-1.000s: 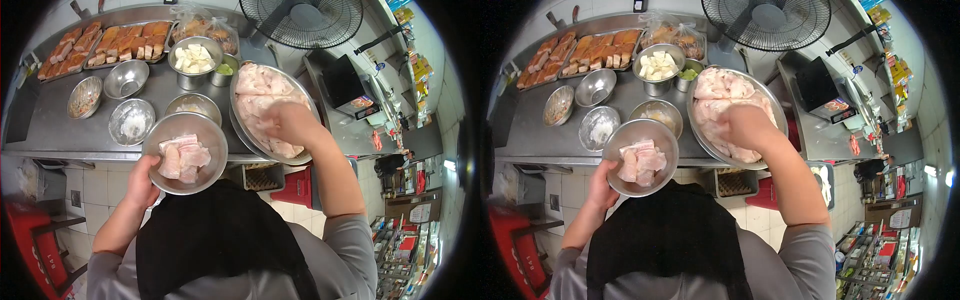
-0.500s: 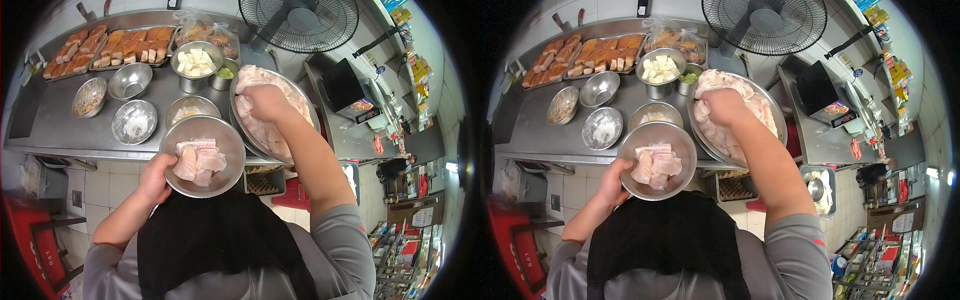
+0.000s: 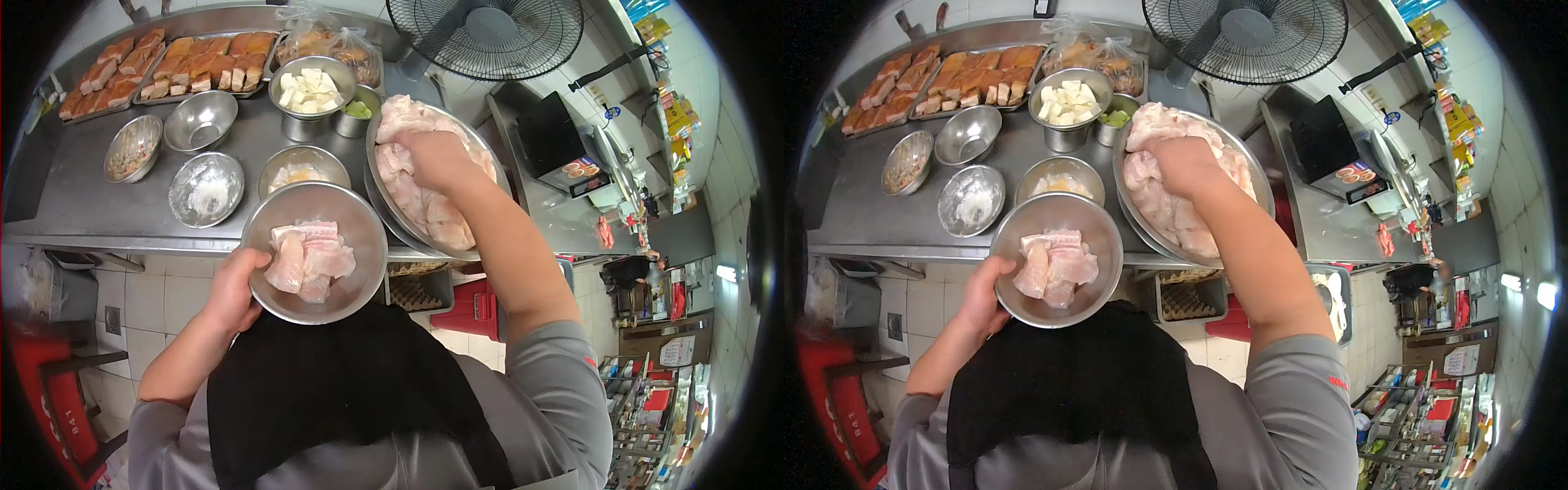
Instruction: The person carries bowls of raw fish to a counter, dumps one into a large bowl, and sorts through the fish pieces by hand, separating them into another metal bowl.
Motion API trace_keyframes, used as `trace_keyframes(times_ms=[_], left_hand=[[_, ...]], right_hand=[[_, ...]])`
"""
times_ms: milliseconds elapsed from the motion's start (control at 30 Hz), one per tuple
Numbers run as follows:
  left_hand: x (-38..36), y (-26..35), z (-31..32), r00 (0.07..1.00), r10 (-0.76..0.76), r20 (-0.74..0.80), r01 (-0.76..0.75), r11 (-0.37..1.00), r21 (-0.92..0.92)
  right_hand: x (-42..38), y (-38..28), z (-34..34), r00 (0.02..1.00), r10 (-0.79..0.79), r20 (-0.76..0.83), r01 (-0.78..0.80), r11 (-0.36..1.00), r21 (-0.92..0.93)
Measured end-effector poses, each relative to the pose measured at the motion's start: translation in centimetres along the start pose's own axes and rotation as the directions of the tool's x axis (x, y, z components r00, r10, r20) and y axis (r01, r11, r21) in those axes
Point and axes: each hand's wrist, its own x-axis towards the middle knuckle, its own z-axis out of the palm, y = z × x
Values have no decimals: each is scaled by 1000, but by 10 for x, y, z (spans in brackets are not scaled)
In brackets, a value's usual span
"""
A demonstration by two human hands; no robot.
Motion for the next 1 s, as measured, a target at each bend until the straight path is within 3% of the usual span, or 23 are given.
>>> trace_keyframes(times_ms=[233, 333, 467, 567, 700, 800, 833, 900, 933, 1000], left_hand=[[5, 6, -1, 1000, -17, -13, 19, 995, 99], [17, 1, -6, 1000, -22, -8, 22, 999, 35], [11, 19, 13, 997, -75, 15, 74, 997, 25], [25, 10, 9, 998, -63, 22, 64, 996, -68], [34, 9, 8, 998, -46, 35, 48, 997, -62], [38, 10, 12, 997, -72, 29, 73, 997, -41], [38, 10, 15, 997, -76, 32, 77, 996, -32], [39, 11, 21, 996, -76, 45, 77, 997, -15], [39, 12, 22, 995, -85, 53, 85, 996, 6], [40, 10, 22, 994, -100, 40, 100, 995, 3]], right_hand=[[-10, 12, -51, 993, 113, 23, -116, 973, 201], [-9, 46, -43, 987, 138, -86, -97, 924, 370], [-27, 59, -74, 962, 251, -108, -91, 666, 741], [-35, 72, -71, 935, 352, -48, -46, 254, 966], [-45, 72, -70, 941, 337, -20, 58, -103, 993], [-46, 67, -53, 921, 383, 68, 2, -179, 984], [-45, 68, -43, 911, 407, 62, -113, 102, 988], [-44, 64, -29, 901, 434, 31, -317, 608, 728], [-49, 61, -27, 899, 438, -24, -340, 730, 593], [-59, 69, -32, 898, 434, 70, -354, 620, 700]])
